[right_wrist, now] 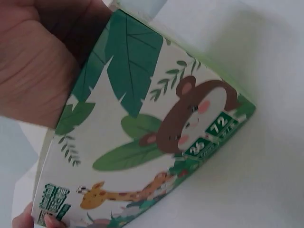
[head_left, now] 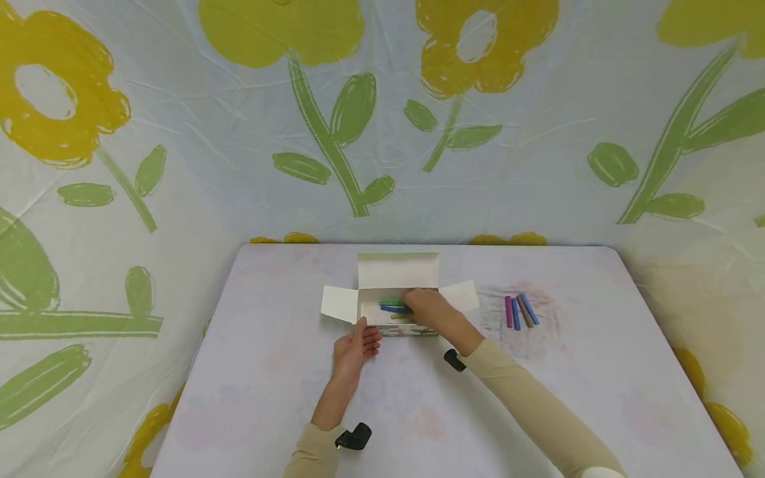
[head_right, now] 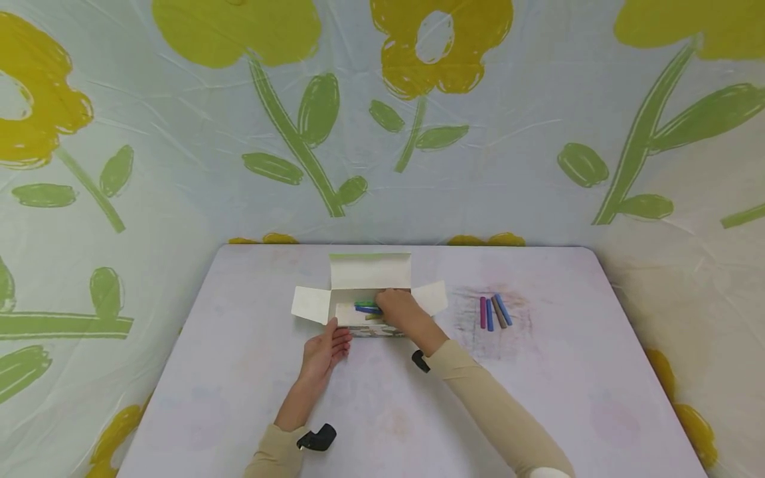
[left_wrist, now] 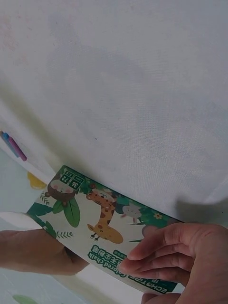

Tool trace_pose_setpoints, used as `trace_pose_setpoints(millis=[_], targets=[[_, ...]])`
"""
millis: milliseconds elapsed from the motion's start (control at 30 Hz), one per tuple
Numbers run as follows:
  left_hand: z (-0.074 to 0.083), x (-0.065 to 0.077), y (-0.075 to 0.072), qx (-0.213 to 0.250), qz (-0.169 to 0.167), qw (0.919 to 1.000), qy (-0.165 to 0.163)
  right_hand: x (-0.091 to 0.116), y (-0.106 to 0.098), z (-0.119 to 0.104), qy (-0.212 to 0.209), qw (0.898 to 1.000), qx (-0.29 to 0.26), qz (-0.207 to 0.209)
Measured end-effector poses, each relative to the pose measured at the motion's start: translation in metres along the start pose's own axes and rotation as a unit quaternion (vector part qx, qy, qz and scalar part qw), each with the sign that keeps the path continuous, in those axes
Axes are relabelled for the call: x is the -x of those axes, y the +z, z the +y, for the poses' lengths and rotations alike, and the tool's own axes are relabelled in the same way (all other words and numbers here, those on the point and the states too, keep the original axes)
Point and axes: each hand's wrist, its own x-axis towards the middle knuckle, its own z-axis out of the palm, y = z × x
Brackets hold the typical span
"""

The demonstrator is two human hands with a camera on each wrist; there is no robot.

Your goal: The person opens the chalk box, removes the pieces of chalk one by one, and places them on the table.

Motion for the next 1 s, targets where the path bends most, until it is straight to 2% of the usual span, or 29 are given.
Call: trace_pose_setpoints(millis=[100, 200, 400, 567, 800, 1000], targets=[[0.001, 0.000, 0.000, 0.000, 0.000, 1.0000, 0.001, -0.005, 0.000, 0.000, -0.023, 0.999, 0.024, -0.018], [0.002, 0.001, -0.001, 0.003, 0.000, 1.0000, 0.001, -0.012, 0.003, -0.001, -0.037, 0.999, 0.022, -0.033], [0.002, 0.002, 0.000, 0.005, -0.017, 0.9998, 0.008, -0.021, 0.006, -0.005, -0.046, 0.997, -0.037, -0.052], [0.000, 0.001, 0.001, 0.006, -0.016, 0.9998, 0.004, -0.020, 0.006, -0.001, -0.056, 0.993, -0.079, -0.061], [0.001, 0.000, 0.002, 0.003, -0.005, 1.0000, 0.004, -0.012, 0.001, 0.012, -0.104, 0.981, -0.158, -0.032], [0.001, 0.001, 0.001, 0.004, -0.009, 0.9999, 0.005, 0.000, -0.006, 0.024, -0.118, 0.967, -0.226, 0.010]])
